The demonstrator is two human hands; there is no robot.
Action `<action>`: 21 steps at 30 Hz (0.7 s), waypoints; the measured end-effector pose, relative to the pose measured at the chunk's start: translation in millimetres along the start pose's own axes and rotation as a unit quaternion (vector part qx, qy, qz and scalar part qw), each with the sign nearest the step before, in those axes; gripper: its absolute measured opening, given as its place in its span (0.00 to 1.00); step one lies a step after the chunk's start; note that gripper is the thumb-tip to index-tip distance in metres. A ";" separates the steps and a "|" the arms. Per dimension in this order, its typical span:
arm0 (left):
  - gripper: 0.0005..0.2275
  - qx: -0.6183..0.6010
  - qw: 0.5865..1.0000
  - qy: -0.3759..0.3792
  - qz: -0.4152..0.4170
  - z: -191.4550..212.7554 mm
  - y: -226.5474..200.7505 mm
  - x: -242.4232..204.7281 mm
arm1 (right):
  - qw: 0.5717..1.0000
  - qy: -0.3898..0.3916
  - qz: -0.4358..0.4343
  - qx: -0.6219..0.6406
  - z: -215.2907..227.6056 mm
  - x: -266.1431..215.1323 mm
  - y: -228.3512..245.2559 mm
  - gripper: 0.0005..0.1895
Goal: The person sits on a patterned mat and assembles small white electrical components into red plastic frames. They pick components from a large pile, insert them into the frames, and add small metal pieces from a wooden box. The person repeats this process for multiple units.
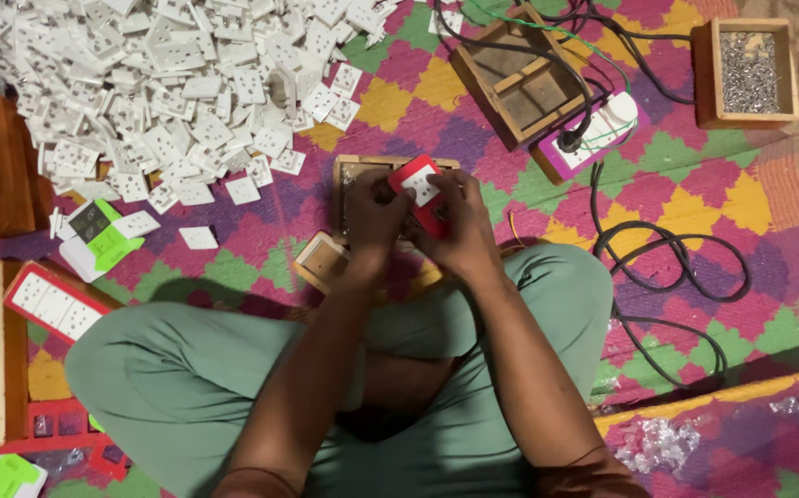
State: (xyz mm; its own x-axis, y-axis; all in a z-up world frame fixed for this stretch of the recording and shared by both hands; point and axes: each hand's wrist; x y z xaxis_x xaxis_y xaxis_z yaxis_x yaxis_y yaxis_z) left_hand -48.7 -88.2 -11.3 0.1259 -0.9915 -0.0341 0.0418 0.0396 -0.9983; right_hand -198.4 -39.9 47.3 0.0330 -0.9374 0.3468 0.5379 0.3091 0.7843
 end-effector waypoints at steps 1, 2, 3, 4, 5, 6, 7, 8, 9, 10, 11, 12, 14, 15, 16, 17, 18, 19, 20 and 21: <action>0.10 0.026 0.999 0.002 -0.032 3.5 -4.1 -0.6 | 1.000 0.005 -0.008 -0.001 -2.1 0.0 3.1 0.42; 0.10 0.051 0.997 0.004 -0.065 6.5 -9.5 -1.2 | 1.000 0.003 -0.005 0.011 -2.9 0.0 5.7 0.42; 0.11 0.077 0.992 0.006 -0.098 9.3 -15.8 -1.8 | 1.000 0.001 -0.003 0.024 -2.7 -0.5 7.9 0.41; 0.11 0.074 0.993 0.015 -0.088 12.2 -22.9 -1.7 | 0.999 -0.001 -0.002 0.036 -2.7 -0.3 9.5 0.41; 0.11 0.072 0.994 0.023 -0.077 14.6 -30.2 -0.6 | 0.999 -0.007 0.003 0.033 -3.6 1.4 10.0 0.41; 0.11 0.069 0.995 0.032 -0.067 16.6 -37.0 -1.2 | 0.999 -0.013 0.007 0.029 -4.4 1.6 10.2 0.41; 0.11 0.081 0.993 0.028 -0.079 17.5 -43.1 -1.4 | 0.999 -0.019 0.011 0.025 -5.4 2.2 9.2 0.41; 0.12 0.093 0.991 0.025 -0.090 18.6 -47.7 -3.7 | 0.999 -0.023 0.029 0.019 -7.4 0.6 8.0 0.41; 0.13 0.105 0.989 0.021 -0.100 19.7 -50.9 -7.6 | 0.998 -0.027 0.047 0.012 -10.0 -1.2 6.0 0.41; 0.13 0.107 0.988 0.029 -0.105 19.6 -53.4 -9.0 | 0.997 -0.032 0.067 0.005 -12.0 -0.8 2.2 0.41; 0.13 0.109 0.987 0.037 -0.111 19.7 -54.4 -10.0 | 0.996 -0.021 -0.011 0.083 -16.0 -2.0 -1.2 0.38; 0.13 0.110 0.986 0.046 -0.115 19.4 -53.5 -10.3 | 0.983 -0.009 -0.089 0.159 -19.0 -2.9 -5.9 0.34; 0.10 0.126 0.986 0.054 -0.091 22.8 -46.4 -8.8 | 0.959 0.002 -0.164 0.231 -23.7 -5.5 -17.5 0.30; 0.08 0.133 0.986 0.058 -0.078 25.5 -40.3 -6.9 | 0.960 0.001 -0.162 0.229 -23.2 -5.7 -25.2 0.29; 0.06 0.189 0.973 0.040 -0.124 28.4 -32.5 -5.1 | 0.961 0.000 -0.159 0.226 -21.7 -6.4 -33.1 0.28; 0.05 0.243 0.955 0.022 -0.170 33.3 -23.4 -3.5 | 0.948 -0.003 -0.175 0.265 -20.5 -8.1 -40.2 0.27; 0.04 0.297 0.930 0.004 -0.215 38.3 -13.7 -1.5 | 0.934 -0.007 -0.190 0.304 -19.5 -8.0 -46.9 0.26; 0.05 0.366 0.910 0.042 -0.190 42.3 -3.3 -1.9 | 0.917 -0.011 -0.204 0.343 -19.4 -8.7 -51.8 0.25; 0.06 0.433 0.883 0.079 -0.164 45.9 7.8 -3.3 | 0.890 -0.012 -0.226 0.397 -19.4 -9.5 -55.5 0.23; 0.08 0.496 0.850 0.117 -0.136 47.7 18.4 -5.8 | 0.859 -0.014 -0.248 0.449 -19.5 -10.3 -57.4 0.22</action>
State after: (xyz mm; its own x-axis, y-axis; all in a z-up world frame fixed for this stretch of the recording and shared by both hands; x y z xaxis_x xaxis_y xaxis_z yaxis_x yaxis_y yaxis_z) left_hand -1.4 -75.8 -27.3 -0.2178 -0.9736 0.0686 0.8667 -0.2253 -0.4451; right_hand -213.1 -51.1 -11.3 -0.0387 -0.9892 -0.1411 -0.3859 -0.1154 0.9153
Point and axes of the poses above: each hand's wrist, its own x-axis towards the middle knuckle, its own z-axis out of the back of the hand, y = z × x, and after that the axes turned 2 degrees about x, right-handed
